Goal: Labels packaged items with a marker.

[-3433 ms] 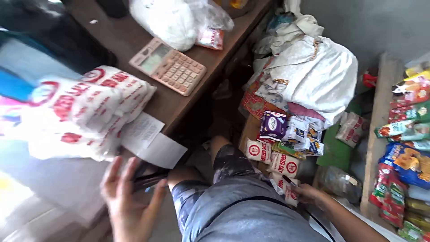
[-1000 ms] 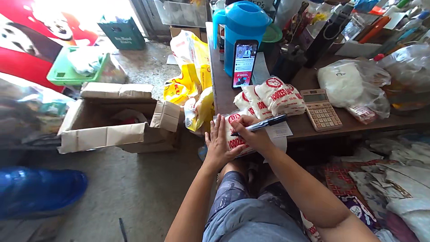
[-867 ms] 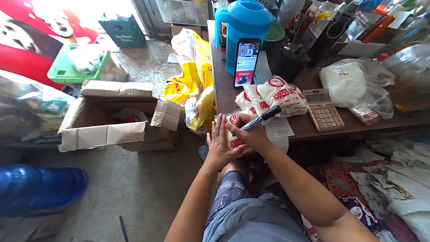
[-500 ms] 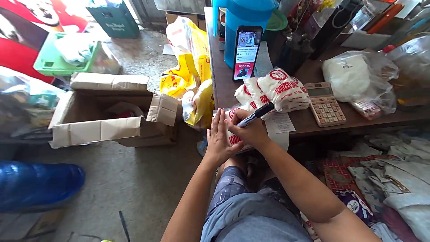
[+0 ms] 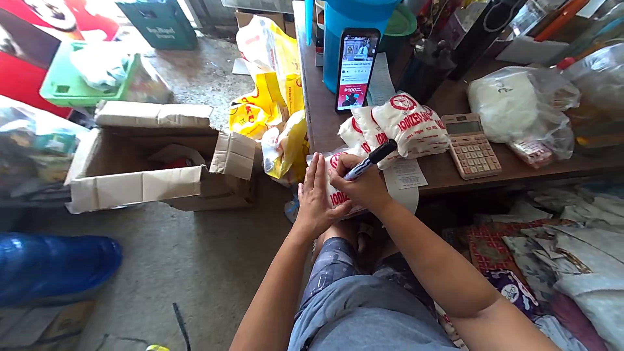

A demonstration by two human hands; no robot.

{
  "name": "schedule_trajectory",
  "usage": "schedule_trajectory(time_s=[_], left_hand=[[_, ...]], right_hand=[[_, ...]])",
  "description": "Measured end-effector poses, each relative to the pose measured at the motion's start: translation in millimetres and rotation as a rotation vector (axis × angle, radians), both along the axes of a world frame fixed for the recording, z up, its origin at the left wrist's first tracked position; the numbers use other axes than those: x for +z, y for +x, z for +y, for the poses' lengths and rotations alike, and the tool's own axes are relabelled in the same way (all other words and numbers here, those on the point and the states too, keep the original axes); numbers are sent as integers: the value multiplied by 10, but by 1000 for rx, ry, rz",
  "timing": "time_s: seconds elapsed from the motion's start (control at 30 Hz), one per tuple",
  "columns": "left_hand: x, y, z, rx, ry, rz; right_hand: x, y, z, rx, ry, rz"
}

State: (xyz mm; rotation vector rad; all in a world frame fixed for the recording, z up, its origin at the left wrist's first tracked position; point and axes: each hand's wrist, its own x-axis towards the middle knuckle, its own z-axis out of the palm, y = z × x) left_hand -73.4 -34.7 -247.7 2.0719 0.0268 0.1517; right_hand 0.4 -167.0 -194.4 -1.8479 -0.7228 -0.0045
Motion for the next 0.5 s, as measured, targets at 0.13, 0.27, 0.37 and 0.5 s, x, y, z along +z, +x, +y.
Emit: schedule_trajectory(time_s=[0.13,0.27,0.37,0.5], left_hand=[[12,7,-5,5,21,-10],[9,0,1,4,18,-20],[-10,11,-4,2,13,-23],[-12,8,-2,4,19,-18]], right_hand=[[24,13,-5,3,20,9],[26,1,7,22,62,23],[2,14,3,15,25,-25],[3,19,-3,19,10,-25]])
